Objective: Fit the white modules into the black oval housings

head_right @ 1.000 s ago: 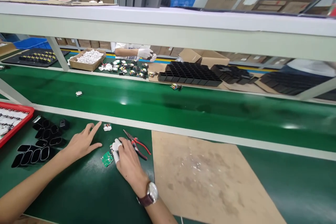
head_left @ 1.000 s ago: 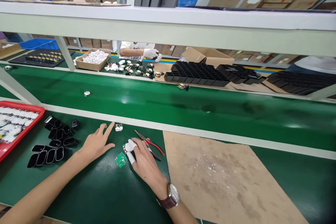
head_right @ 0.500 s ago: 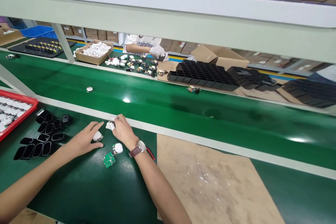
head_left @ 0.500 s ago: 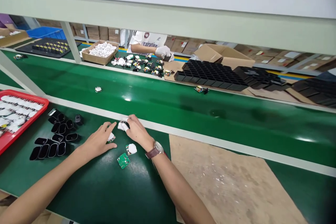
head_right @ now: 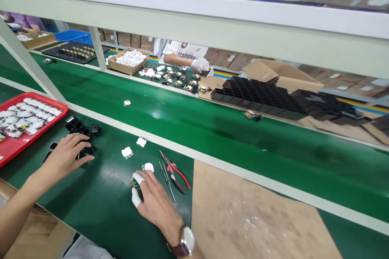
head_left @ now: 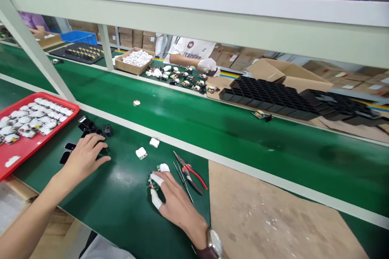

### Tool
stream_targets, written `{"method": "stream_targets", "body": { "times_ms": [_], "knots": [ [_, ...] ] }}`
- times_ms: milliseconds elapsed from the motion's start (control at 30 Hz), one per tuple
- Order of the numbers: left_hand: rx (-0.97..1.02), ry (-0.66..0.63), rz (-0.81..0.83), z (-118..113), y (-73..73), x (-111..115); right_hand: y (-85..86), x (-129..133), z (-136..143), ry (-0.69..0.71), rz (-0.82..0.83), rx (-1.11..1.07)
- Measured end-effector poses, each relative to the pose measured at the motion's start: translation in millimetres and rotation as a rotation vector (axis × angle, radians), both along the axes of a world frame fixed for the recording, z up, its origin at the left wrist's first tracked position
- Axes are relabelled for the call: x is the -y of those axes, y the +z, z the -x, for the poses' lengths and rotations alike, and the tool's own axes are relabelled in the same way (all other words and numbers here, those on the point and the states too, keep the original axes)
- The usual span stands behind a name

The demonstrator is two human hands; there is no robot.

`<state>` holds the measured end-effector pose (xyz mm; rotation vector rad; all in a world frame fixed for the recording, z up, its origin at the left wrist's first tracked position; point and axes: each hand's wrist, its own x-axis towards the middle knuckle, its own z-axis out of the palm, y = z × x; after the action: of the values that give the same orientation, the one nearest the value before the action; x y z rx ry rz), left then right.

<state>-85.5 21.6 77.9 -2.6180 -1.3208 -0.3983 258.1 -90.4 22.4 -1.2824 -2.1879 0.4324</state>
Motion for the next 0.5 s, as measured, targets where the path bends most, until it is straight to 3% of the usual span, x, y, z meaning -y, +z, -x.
{"method": "stream_targets", "body": {
  "times_ms": [167, 367, 500],
  "knots": [
    [-0.068, 0.010, -0.027, 12, -9.8, 3, 2.7, 11, 6, -0.093, 0.272, -0.225],
    [-0.056, -0.047, 0.010, -7, -9.6, -2, 1.7, 26, -6, -0.192, 0.119, 0.022],
    [-0.154, 0.073, -0.003, 0, -8.0, -2, 2.1, 43, -21, -0.181, 0.064, 0.029]
  ]
}}
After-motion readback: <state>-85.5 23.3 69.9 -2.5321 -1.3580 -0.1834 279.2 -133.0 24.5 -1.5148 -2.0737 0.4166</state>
